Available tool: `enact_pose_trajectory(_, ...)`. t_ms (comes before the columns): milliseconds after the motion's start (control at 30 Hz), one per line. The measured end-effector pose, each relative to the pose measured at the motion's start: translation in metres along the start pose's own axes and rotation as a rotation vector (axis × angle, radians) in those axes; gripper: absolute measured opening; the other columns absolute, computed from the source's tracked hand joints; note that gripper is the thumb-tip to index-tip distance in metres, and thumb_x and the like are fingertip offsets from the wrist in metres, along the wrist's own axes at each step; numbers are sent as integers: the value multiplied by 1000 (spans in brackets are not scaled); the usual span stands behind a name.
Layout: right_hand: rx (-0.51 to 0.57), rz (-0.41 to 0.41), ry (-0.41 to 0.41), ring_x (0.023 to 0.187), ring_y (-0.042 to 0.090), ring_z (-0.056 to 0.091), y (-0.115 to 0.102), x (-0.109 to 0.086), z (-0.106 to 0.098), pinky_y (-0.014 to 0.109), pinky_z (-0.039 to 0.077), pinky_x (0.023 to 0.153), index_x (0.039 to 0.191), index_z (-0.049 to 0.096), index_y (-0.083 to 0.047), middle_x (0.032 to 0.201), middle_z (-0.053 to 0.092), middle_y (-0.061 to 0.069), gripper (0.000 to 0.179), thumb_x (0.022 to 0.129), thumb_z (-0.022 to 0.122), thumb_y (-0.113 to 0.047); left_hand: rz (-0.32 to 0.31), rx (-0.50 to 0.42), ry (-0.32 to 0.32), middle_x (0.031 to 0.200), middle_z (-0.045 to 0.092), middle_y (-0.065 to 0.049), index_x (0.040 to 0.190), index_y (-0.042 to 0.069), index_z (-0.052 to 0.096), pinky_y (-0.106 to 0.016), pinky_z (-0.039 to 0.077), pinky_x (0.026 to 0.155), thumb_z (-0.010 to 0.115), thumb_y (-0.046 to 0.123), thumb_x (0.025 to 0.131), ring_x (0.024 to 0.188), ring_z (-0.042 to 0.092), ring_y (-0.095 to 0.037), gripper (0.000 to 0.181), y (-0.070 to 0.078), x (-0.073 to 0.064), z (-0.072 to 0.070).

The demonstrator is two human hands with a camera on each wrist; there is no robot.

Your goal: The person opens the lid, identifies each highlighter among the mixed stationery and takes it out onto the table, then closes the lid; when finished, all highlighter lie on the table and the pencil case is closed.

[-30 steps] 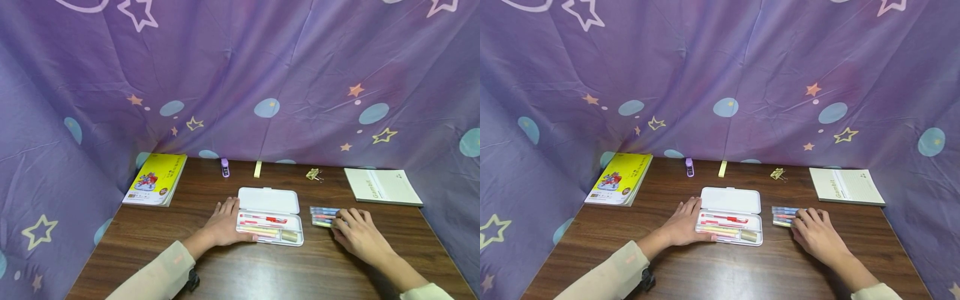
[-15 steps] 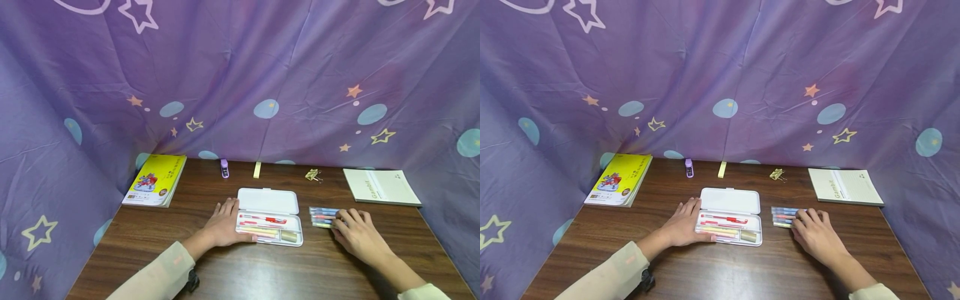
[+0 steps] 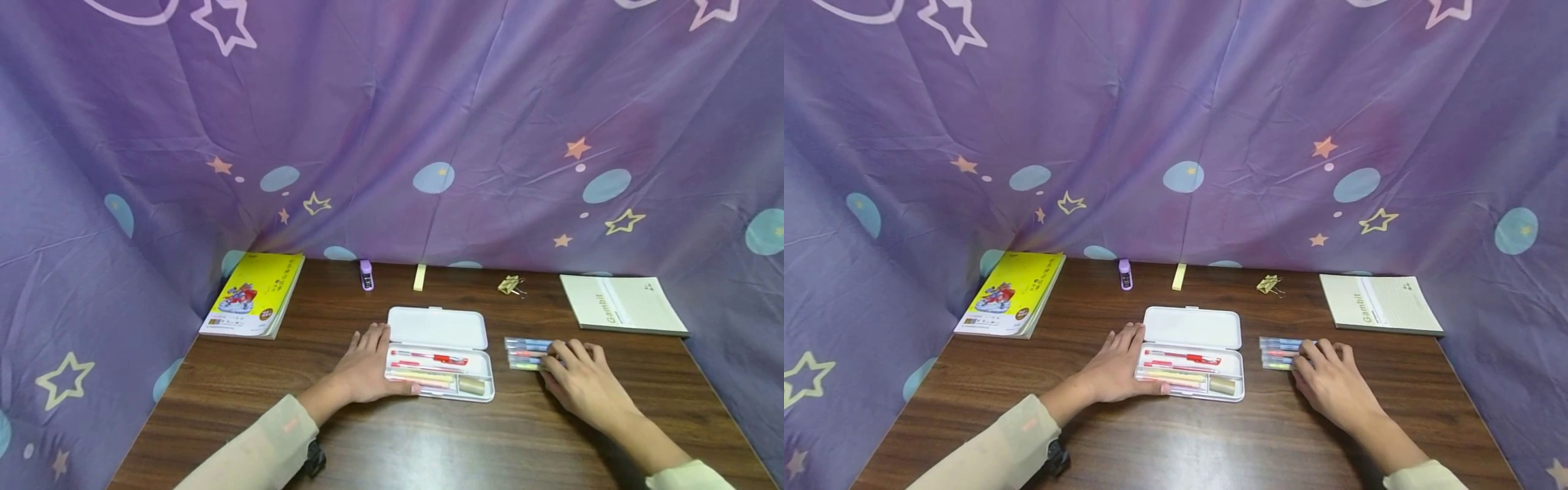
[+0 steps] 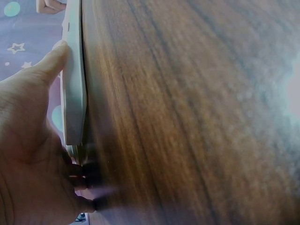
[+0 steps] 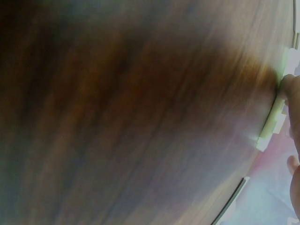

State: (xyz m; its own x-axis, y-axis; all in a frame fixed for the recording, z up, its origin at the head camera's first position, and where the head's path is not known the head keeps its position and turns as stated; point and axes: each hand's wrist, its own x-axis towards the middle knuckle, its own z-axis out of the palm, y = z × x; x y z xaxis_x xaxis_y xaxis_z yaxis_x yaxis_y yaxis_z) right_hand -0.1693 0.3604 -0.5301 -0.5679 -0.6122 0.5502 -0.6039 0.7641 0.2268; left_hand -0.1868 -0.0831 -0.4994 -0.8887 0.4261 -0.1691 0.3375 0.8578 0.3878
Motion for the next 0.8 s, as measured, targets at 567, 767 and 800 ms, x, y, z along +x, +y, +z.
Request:
enact_pose_trajectory(567,50,4,-16,98,37,59,-3,25,-9,62,47,80,106,72,-7,109,65,13,55,114,36,-47,-10,-3,-13,184,18,-24,176,-2,13,-61,14,142,63,92,88,173,14,-41,138,-2,-1,2)
enact_pose_trajectory(767,146,-18,-46,102,33,64,-29,63,-11,58,50,81,115,77,-8,114,70,10,29,94,70,-28,2,11,-1,183,22,-25,175,-3,15,-62,17,141,66,89,88,172,18,-42,137,-1,0,1)
enact_pose_trajectory(800,159,-22,-54,102,32,64,-35,70,-10,58,51,82,116,77,-9,114,70,9,30,92,75,-26,4,17,1,183,22,-24,175,-3,16,-62,17,141,67,89,88,172,18,-42,136,0,0,0)
